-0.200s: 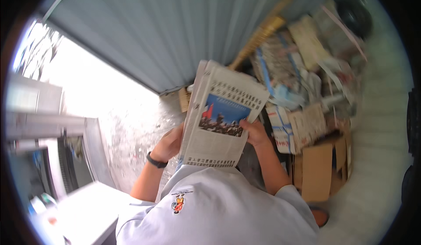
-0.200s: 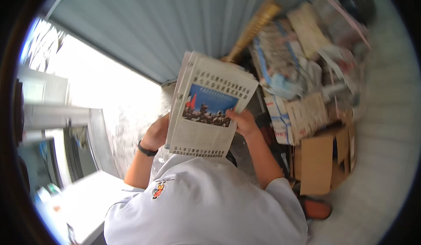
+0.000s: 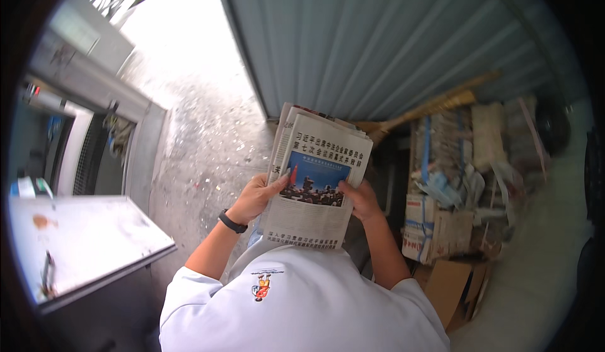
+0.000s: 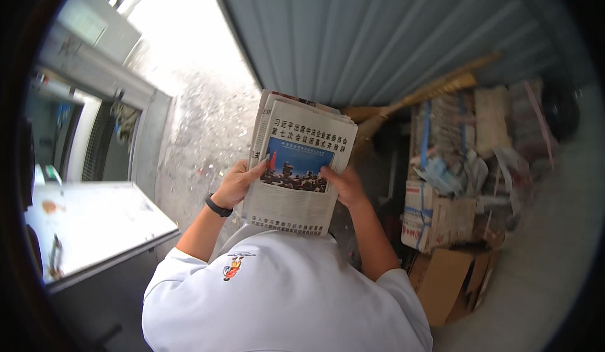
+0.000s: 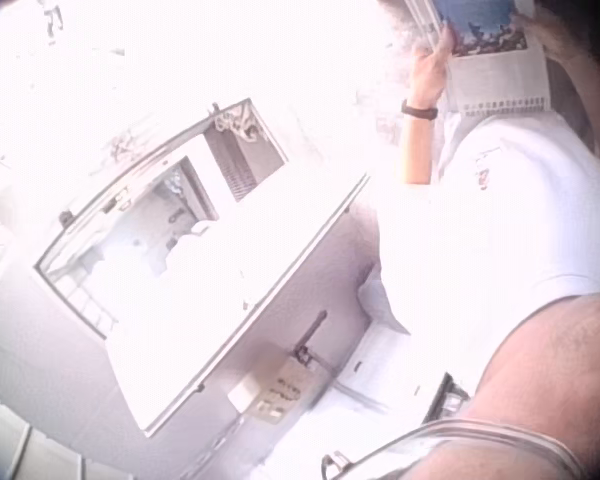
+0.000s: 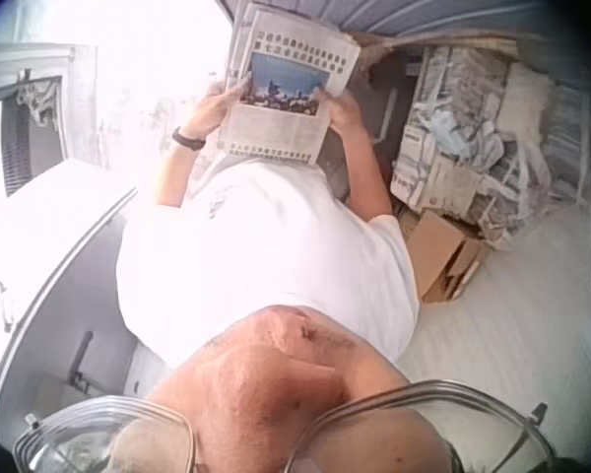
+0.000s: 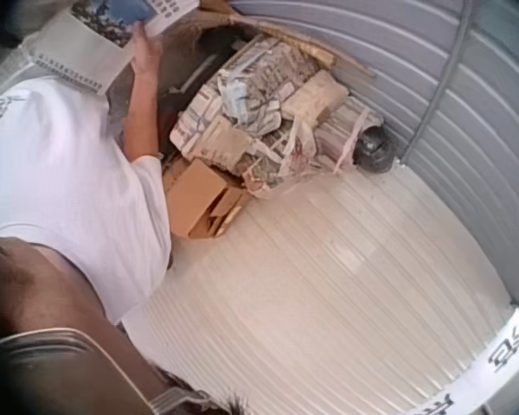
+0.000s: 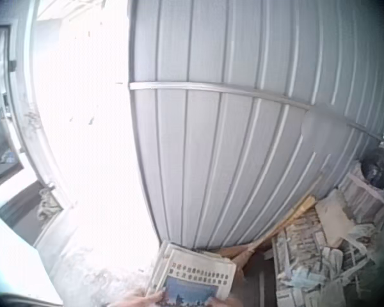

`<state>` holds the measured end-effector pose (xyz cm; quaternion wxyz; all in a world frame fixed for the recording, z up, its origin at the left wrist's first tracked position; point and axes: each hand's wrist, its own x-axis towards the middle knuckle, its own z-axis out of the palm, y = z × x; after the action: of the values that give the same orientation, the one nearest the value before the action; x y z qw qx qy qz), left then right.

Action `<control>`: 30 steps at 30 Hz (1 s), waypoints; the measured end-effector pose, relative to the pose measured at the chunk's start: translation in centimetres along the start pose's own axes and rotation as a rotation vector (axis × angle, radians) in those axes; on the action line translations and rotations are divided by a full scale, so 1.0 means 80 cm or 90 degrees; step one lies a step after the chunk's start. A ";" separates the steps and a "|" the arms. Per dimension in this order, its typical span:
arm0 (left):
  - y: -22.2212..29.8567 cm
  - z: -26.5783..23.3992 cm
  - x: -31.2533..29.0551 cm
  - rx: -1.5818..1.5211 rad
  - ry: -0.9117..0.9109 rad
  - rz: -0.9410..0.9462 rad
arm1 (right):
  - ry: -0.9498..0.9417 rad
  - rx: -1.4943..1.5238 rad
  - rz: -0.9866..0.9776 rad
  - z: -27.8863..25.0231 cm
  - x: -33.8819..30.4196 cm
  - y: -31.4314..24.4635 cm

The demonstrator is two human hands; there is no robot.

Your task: The person sits by a car wheel, then retrieves newspapers and uses yellow tape to affix them to the side of a blue and white vehicle. The person smooths the newspaper and applies tape along the edges to secure the coverage.

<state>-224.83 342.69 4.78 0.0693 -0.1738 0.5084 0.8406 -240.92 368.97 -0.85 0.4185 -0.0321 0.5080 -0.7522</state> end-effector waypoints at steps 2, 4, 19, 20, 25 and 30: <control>-0.006 -0.034 -0.031 -0.015 0.022 0.073 | -0.022 0.004 0.025 0.040 0.026 0.019; -0.015 -0.074 -0.058 -0.013 0.055 0.114 | -0.065 0.043 0.036 0.079 0.053 0.043; 0.044 -0.557 -0.344 -0.141 0.500 0.280 | -0.183 -0.103 0.429 0.624 0.318 0.328; 0.051 -0.596 -0.348 -0.126 0.554 0.282 | -0.192 -0.099 0.451 0.658 0.346 0.344; 0.070 -0.755 -0.339 -0.177 0.702 0.264 | -0.236 -0.195 0.525 0.794 0.509 0.419; 0.146 -0.865 -0.362 -0.063 0.890 0.229 | -0.345 -0.196 0.567 0.926 0.622 0.473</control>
<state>-185.98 278.05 -4.26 -0.4197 -0.5872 0.4159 0.5532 -215.52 276.37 -13.83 0.8030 -0.0676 0.4509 -0.3838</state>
